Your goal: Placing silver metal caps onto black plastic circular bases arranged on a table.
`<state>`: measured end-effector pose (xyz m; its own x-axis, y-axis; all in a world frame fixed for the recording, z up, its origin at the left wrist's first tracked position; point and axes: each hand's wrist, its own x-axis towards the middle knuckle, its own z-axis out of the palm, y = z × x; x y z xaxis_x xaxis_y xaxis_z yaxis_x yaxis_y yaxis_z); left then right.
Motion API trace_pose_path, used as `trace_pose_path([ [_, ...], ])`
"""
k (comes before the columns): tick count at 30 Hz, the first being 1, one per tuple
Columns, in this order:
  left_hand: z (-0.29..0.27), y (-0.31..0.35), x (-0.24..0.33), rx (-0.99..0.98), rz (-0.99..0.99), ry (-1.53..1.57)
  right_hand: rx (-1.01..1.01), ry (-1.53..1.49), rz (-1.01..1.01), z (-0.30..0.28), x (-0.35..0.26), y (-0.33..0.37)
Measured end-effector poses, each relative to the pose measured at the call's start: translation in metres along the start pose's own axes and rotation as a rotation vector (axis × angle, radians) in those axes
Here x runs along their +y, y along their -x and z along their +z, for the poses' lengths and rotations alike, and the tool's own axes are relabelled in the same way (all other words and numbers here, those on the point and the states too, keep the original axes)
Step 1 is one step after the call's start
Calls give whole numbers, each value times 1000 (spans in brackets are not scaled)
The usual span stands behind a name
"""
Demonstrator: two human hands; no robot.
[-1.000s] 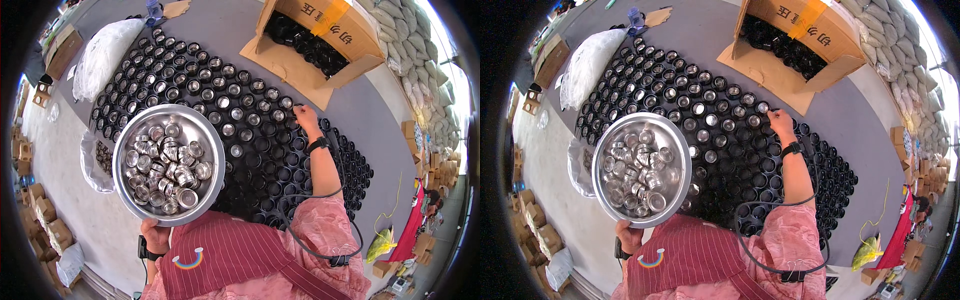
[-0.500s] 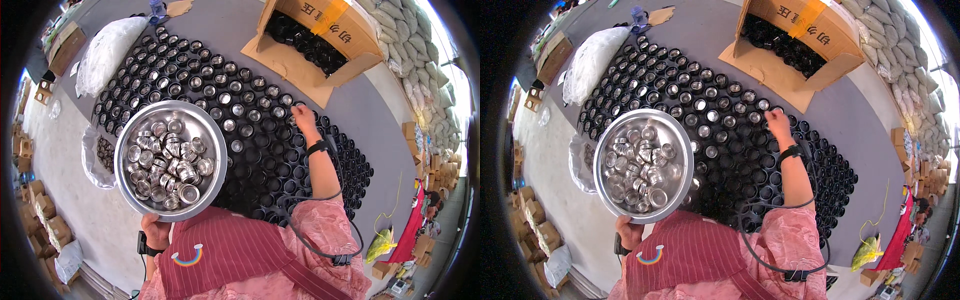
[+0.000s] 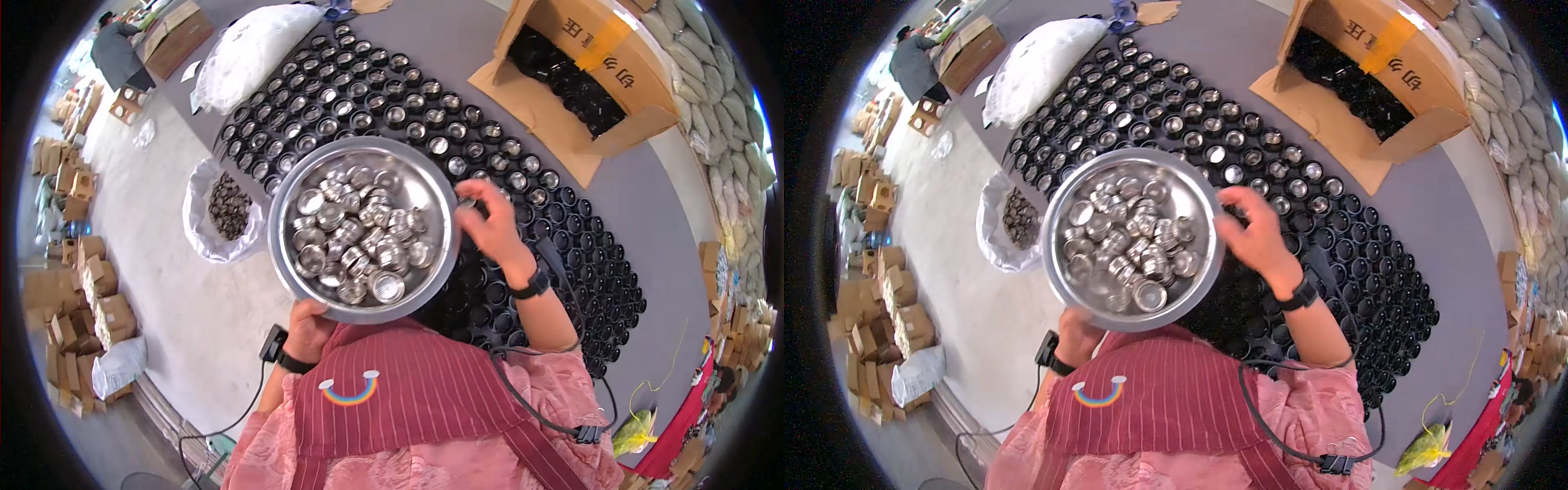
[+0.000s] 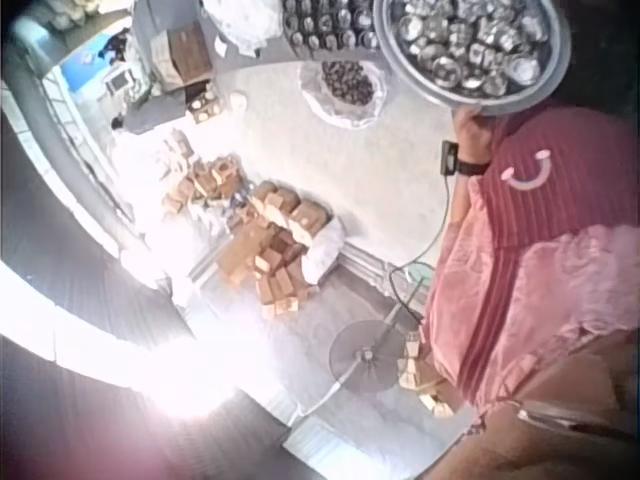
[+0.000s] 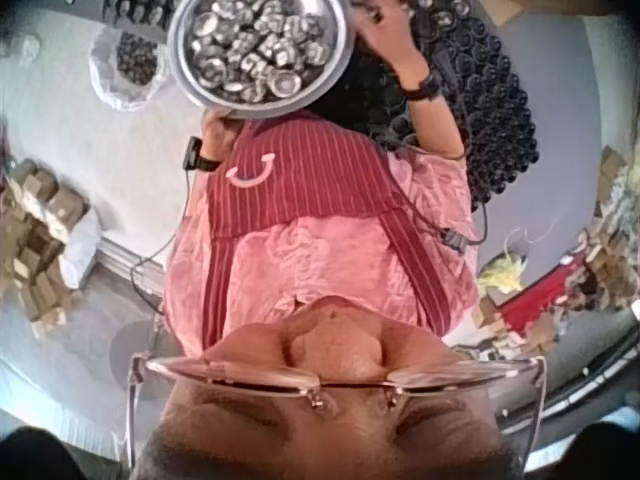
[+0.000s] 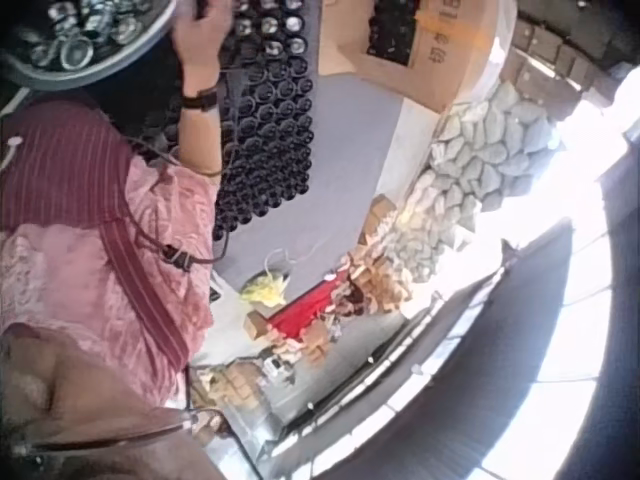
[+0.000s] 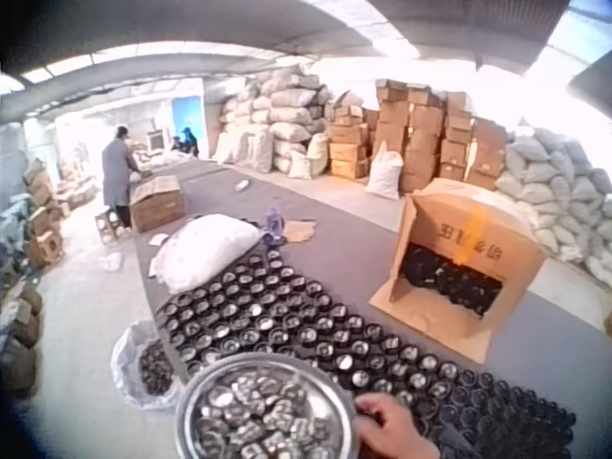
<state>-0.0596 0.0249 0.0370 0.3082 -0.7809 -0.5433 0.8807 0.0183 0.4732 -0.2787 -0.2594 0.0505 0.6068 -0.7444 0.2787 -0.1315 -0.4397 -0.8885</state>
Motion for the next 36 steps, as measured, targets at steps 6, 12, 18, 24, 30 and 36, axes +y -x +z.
trace_pose_path([
  [6, 17, -2, -8, -76, -41, 2, -407, 514, -91, 61, -82, 42],
  [12, 3, 10, -14, -136, -65, -46, -398, 539, -73, 72, -73, 61],
  [18, -7, 18, -22, -145, -134, 46, -334, 686, 6, 74, -99, 80],
  [24, -5, 28, -36, -159, -96, -24, -323, 723, 93, 69, -91, 94],
  [30, 4, 40, -52, -205, -87, -51, -277, 769, 106, 70, -87, 114],
  [36, 13, 45, -59, -294, -114, -51, -219, 707, -34, 66, -74, 125],
])
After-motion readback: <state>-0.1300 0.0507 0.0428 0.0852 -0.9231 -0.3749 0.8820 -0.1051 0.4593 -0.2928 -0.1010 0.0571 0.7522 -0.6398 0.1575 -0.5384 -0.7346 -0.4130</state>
